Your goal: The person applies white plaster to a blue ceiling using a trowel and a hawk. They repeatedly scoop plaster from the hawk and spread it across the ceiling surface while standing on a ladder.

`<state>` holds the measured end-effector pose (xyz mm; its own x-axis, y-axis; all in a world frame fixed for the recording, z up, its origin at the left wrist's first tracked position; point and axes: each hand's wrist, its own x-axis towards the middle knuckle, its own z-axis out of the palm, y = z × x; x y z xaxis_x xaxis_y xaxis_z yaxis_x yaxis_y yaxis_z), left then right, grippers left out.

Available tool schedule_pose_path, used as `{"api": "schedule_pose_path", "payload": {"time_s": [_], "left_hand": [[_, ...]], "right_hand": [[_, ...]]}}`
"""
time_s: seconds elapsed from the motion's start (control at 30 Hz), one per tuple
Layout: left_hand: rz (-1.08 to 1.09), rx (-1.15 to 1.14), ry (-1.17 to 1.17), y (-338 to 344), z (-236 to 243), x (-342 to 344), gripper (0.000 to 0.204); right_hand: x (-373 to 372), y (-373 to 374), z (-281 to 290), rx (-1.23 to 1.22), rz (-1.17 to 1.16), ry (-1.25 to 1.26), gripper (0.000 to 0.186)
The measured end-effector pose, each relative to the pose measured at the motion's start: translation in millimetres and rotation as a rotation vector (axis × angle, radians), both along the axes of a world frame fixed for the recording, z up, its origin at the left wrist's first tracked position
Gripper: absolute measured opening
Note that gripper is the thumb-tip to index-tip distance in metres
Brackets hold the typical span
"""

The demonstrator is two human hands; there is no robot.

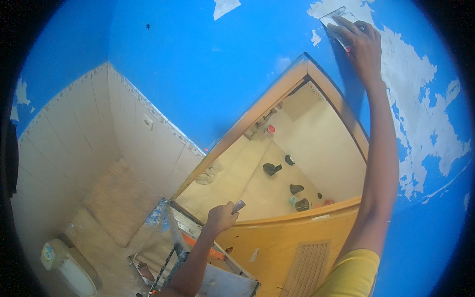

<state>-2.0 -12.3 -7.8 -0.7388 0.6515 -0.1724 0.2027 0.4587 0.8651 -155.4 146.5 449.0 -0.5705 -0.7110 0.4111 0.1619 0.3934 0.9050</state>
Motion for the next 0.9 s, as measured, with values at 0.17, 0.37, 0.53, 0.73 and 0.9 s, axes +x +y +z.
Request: {"api": "schedule_pose_path", "payload": {"time_s": [0.17,0.37,0.53,0.73,0.9], "left_hand": [[0.015,0.045,0.024,5,1,1,0.028],[0.021,-0.004,-0.028,-3,-5,5,0.026],[-0.005,0.018,-0.019,1,6,1,0.026],[-0.001,-0.014,-0.024,-1,1,-1,0.027],[-0.003,-0.006,0.011,3,1,-1,0.029]], "right_hand": [[4,8,4,0.041,0.0,0.026,0.043],[1,6,-4,0.012,0.0,0.02,0.046],[16,16,-1,0.032,-0.037,0.051,0.056],[14,15,1,-0.007,-0.02,0.015,0.06],[3,19,-4,-0.041,0.015,0.073,0.064]]}}
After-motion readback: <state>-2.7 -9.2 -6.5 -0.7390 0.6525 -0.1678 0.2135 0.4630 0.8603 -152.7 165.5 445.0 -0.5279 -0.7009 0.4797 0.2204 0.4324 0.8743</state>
